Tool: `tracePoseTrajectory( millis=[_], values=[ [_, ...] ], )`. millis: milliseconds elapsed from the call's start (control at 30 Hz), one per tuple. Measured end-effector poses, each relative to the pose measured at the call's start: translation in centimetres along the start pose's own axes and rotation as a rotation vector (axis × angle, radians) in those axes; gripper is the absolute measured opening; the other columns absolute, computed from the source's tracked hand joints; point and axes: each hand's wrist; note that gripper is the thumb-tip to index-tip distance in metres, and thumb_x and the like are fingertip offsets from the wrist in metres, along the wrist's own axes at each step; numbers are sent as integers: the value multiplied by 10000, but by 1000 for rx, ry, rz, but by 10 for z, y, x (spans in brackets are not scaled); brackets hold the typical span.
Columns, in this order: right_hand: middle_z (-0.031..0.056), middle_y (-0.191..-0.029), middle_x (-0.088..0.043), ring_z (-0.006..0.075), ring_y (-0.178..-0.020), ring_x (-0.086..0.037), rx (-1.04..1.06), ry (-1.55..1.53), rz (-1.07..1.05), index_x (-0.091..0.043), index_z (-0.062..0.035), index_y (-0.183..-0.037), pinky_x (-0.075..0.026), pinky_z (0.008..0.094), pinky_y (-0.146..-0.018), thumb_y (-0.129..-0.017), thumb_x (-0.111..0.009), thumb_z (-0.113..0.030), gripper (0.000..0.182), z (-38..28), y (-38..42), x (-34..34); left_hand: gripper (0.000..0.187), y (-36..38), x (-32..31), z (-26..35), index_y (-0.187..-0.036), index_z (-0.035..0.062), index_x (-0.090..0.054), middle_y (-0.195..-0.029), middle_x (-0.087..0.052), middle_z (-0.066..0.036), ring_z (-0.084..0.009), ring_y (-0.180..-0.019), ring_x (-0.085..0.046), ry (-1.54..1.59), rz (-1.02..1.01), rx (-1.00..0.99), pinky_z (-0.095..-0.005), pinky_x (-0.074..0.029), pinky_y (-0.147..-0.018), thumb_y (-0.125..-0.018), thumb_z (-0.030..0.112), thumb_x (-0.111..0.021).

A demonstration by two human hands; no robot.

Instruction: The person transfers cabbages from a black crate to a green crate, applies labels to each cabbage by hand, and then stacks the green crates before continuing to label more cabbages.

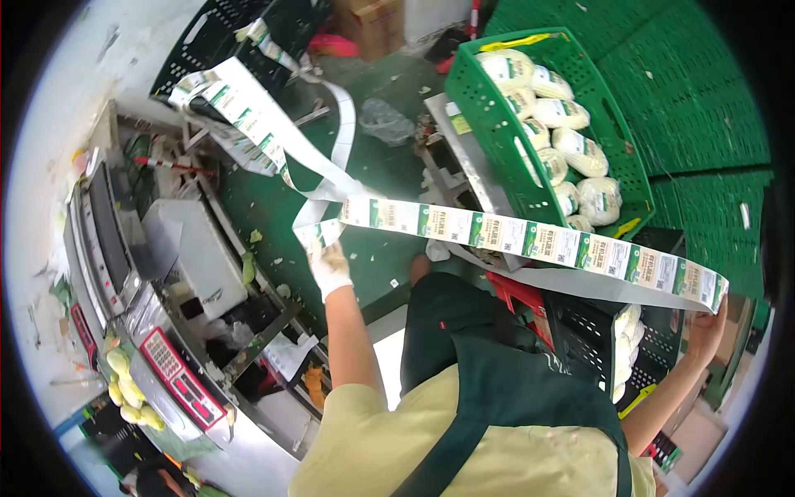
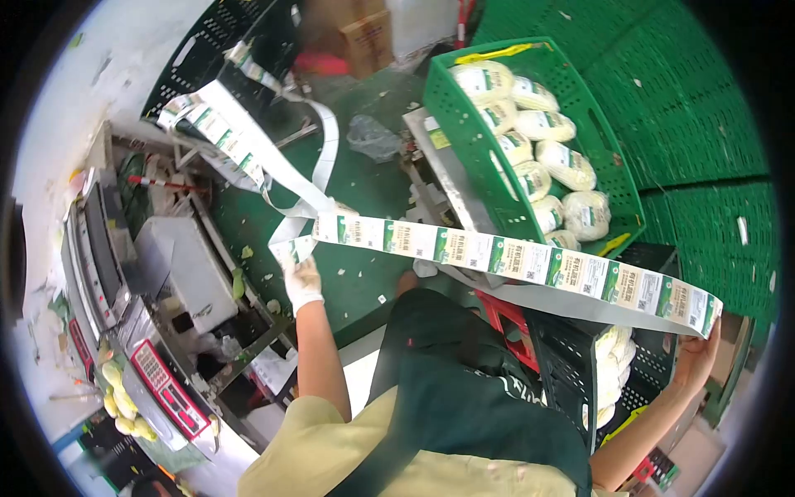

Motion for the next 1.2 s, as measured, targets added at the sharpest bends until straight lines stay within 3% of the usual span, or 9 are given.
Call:
tracePoseTrajectory(
  millis=[67,233,433,600,700,800,867,1100,1200],
  values=[
    [104,-1247,-621,173,-1070,-608,123,98,473,-500,-45,-1352,-510,323,-895,-1024,-449,-191,363,35,-29,-35,336,24,-10,49,-1222,31,-566,-1187,-633,-117,-255,-1065,-626,-170,101,-244,-406,-526,-923,-898,62,-648],
    [129,-1232,-623,139,-960,-648,-32,22,140,-488,32,-1333,-541,177,-636,-1025,-450,-153,362,77,-99,-68,185,66,-6,132,-1054,3,-596,-1062,-658,-109,-196,-946,-648,-473,200,-590,-351,-549,-860,-880,-53,-624],
    [-26,-937,-657,28,-740,-555,-211,30,-60,-629,-33,-1160,-452,196,-664,-996,-533,-184,243,128,-134,-240,434,155,-94,203,-1215,46,-534,-1125,-624,-88,-181,-994,-617,-767,11,-911,-365,-530,-907,-820,-80,-660],
    [99,-1154,-649,103,-911,-632,-94,-134,-402,-536,13,-1283,-539,216,-723,-1019,-462,-142,315,106,-178,-285,610,230,-137,261,-1329,77,-394,-1195,-570,-193,-243,-982,-628,-750,-61,-1226,-386,-596,-828,-806,-53,-680],
    [194,-1346,-517,221,-1144,-592,-56,-223,-299,-433,52,-1368,-540,269,-934,-1024,-414,-92,374,56,-220,-298,597,219,-137,247,-1316,82,-395,-1263,-551,-220,-262,-1056,-610,-880,-141,-1121,-381,-570,-867,-809,-42,-686],
    [224,-1366,-489,253,-1202,-558,-9,-144,-583,-401,60,-1386,-514,297,-1000,-1028,-394,-96,391,7,-266,-320,863,169,-92,204,-1493,109,-222,-1347,-503,-179,-253,-1171,-534,-915,-117,-889,-377,-453,-1018,-784,-100,-668],
    [221,-1367,-489,257,-1203,-555,94,-87,-449,-407,56,-1382,-505,307,-1004,-1023,-402,-105,394,-20,-274,-322,974,138,-63,167,-1550,116,-94,-1389,-472,-150,-242,-1217,-494,-879,-154,-791,-341,-436,-1002,-758,-186,-573],
    [208,-1369,-490,271,-1207,-542,355,63,55,-426,41,-1370,-470,341,-1018,-1005,-432,-137,406,-93,-229,-193,984,75,-19,83,-1547,175,-186,-1340,-514,-102,-181,-1057,-577,-940,-76,-668,-261,-484,-875,-712,-246,-494],
    [202,-1370,-491,276,-1208,-537,419,128,264,-435,35,-1365,-455,356,-1024,-998,-445,-150,411,-112,-196,-126,947,60,-2,74,-1528,143,-240,-1286,-554,-112,-183,-1009,-602,-753,39,-398,-275,-507,-841,-704,-246,-498]
  ],
)
Point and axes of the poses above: each hand's wrist, its own y-axis away from the middle knuckle, its own x-axis out of the back of the hand, z = x × y
